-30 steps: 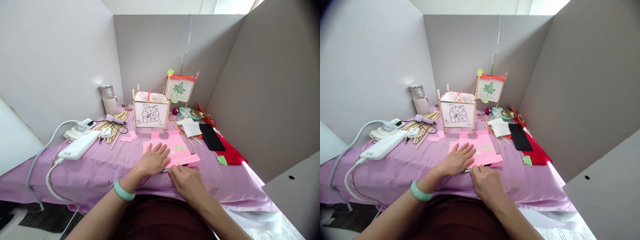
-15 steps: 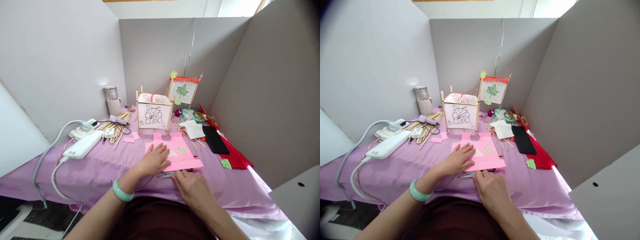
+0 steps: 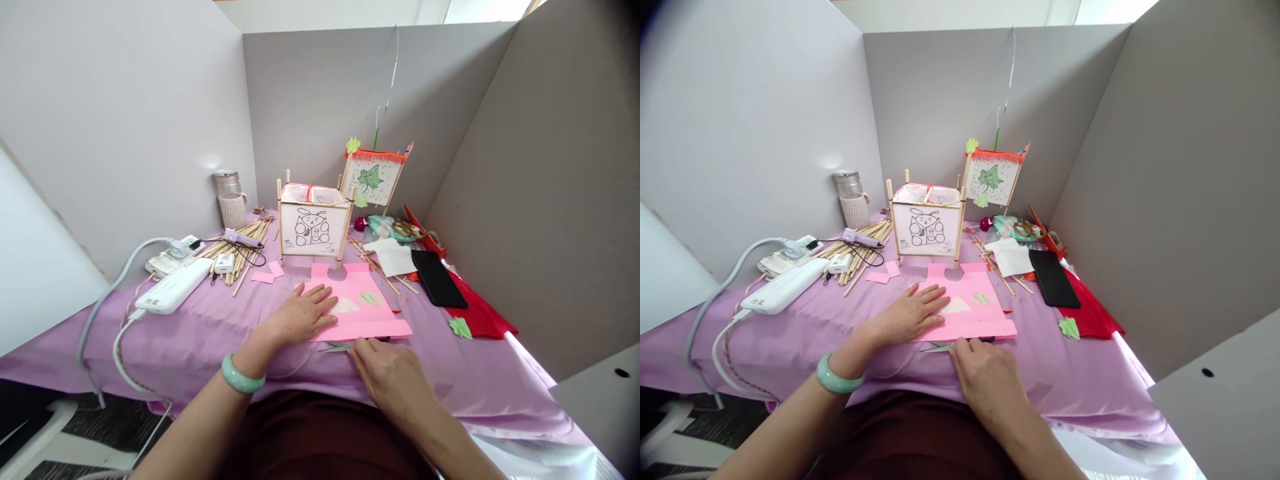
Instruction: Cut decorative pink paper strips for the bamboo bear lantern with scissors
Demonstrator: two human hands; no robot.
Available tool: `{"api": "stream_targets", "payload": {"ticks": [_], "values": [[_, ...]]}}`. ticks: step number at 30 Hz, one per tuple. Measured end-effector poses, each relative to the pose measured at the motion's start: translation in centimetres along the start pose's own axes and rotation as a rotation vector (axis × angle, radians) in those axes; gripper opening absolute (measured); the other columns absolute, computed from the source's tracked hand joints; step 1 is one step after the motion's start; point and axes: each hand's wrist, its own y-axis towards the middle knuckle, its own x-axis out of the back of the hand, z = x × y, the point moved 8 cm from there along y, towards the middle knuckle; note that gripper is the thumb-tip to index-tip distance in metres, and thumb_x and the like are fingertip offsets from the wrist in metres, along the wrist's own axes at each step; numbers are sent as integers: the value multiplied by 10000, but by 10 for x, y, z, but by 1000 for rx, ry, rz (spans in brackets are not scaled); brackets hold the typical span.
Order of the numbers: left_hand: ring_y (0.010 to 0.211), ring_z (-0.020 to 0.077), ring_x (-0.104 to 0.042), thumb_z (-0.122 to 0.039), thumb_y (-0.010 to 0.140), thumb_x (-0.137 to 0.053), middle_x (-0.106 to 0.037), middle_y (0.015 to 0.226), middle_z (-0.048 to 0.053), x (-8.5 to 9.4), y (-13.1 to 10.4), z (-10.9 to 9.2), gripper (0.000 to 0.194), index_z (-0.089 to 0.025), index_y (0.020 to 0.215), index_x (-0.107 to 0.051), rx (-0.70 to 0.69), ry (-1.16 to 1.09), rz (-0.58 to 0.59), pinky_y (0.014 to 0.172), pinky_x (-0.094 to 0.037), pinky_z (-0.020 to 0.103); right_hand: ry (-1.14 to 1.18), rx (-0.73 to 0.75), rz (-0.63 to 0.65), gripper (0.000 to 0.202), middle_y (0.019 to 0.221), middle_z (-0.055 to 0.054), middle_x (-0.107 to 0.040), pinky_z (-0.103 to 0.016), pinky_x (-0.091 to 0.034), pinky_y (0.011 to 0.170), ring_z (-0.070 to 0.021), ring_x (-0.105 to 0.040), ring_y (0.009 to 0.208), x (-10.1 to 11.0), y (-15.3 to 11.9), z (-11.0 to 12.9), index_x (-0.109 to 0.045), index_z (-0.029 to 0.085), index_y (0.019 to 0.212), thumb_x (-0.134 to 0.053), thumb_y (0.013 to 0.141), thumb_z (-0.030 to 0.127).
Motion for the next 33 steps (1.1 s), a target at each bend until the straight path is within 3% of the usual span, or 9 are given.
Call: {"api": "stream_targets", "payload": {"ticks": [8, 16, 33], "values": [[1344, 264, -215, -507, 928, -221, -290, 1447, 110, -3, 1, 1, 535, -219, 1367, -323, 9, 28, 7, 1044, -166, 537, -37, 10, 32, 253, 618, -4, -581, -289, -140, 527, -128, -494, 521, -9, 16, 12, -540, 190, 724, -395, 920, 254], [1339, 263, -226, -505, 927, -220, -306, 1442, 103, -5, 2, 2, 526, -231, 1366, -316, 16, 64, -21, 1042, -176, 515, -27, 49, 16, 254, 619, -11, -576, -292, -138, 527, -124, -486, 521, -4, 3, 12, -535, 179, 725, -386, 925, 227], [1344, 267, -208, -493, 933, -206, -282, 1452, 105, -7, 2, 2, 531, -215, 1374, -307, 18, 65, -11, 1051, -169, 528, -10, 54, 2, 250, 622, -6, -568, -292, -152, 530, -129, -493, 542, -9, 5, 16, -533, 187, 730, -389, 927, 239]]}}
